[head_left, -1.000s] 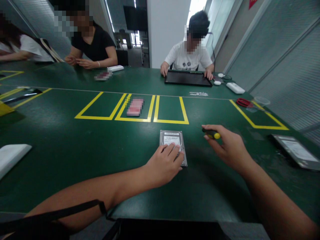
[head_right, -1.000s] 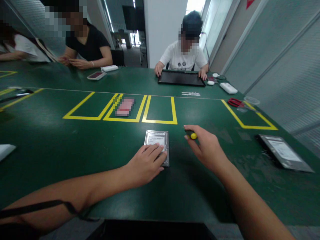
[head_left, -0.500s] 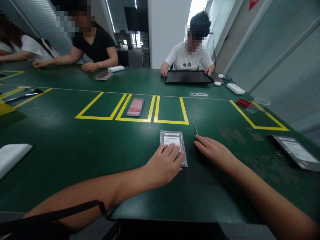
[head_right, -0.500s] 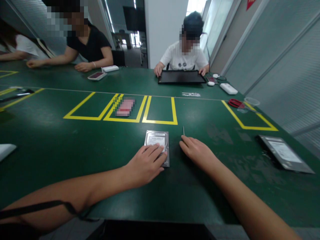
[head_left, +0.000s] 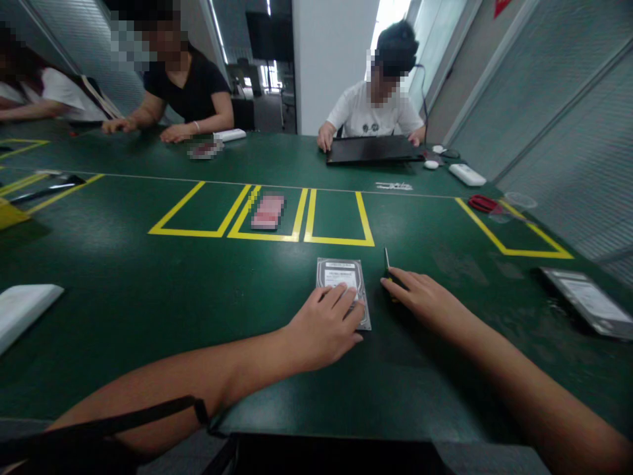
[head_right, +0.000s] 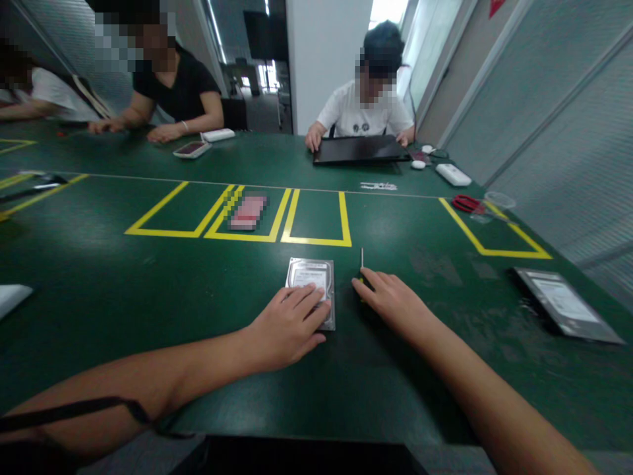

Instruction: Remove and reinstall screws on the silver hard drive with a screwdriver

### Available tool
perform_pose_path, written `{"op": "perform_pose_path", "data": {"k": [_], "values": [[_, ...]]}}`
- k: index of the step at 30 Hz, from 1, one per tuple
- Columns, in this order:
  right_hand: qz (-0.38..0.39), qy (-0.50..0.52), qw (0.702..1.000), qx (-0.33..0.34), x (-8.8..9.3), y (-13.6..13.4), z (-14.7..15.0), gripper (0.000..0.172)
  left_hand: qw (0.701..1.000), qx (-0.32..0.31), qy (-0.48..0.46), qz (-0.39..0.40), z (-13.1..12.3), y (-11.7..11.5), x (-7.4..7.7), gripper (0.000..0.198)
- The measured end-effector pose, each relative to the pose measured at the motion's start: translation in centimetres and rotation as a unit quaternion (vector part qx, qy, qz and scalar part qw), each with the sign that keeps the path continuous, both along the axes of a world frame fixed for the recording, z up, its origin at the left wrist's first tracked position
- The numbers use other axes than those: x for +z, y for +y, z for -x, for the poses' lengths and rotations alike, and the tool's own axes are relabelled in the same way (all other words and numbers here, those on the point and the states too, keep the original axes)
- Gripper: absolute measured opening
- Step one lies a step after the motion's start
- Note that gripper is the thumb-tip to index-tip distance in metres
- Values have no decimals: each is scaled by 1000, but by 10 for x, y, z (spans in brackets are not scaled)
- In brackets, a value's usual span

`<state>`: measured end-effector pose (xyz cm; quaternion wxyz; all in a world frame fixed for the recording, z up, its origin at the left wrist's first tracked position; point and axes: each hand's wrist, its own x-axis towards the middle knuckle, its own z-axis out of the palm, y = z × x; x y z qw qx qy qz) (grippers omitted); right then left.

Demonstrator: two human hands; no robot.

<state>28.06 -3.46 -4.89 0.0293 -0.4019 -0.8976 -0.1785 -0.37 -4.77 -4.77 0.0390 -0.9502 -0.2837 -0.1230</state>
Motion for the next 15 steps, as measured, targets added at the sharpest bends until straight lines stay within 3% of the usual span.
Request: {"op": "perform_pose_path", "data": {"k": [6,11,15], "values": [[-31,-20,995,-95,7,-6,-44,38,1000,0,2,5,1,-1,2,52],[-21,-93,961,-259,8,-7,-118,40,1000,0,3,3,1,0,-1,54],[6,-90,943,-319,2,-1,-176,49,1000,0,1,4,1,0,-2,55]]}}
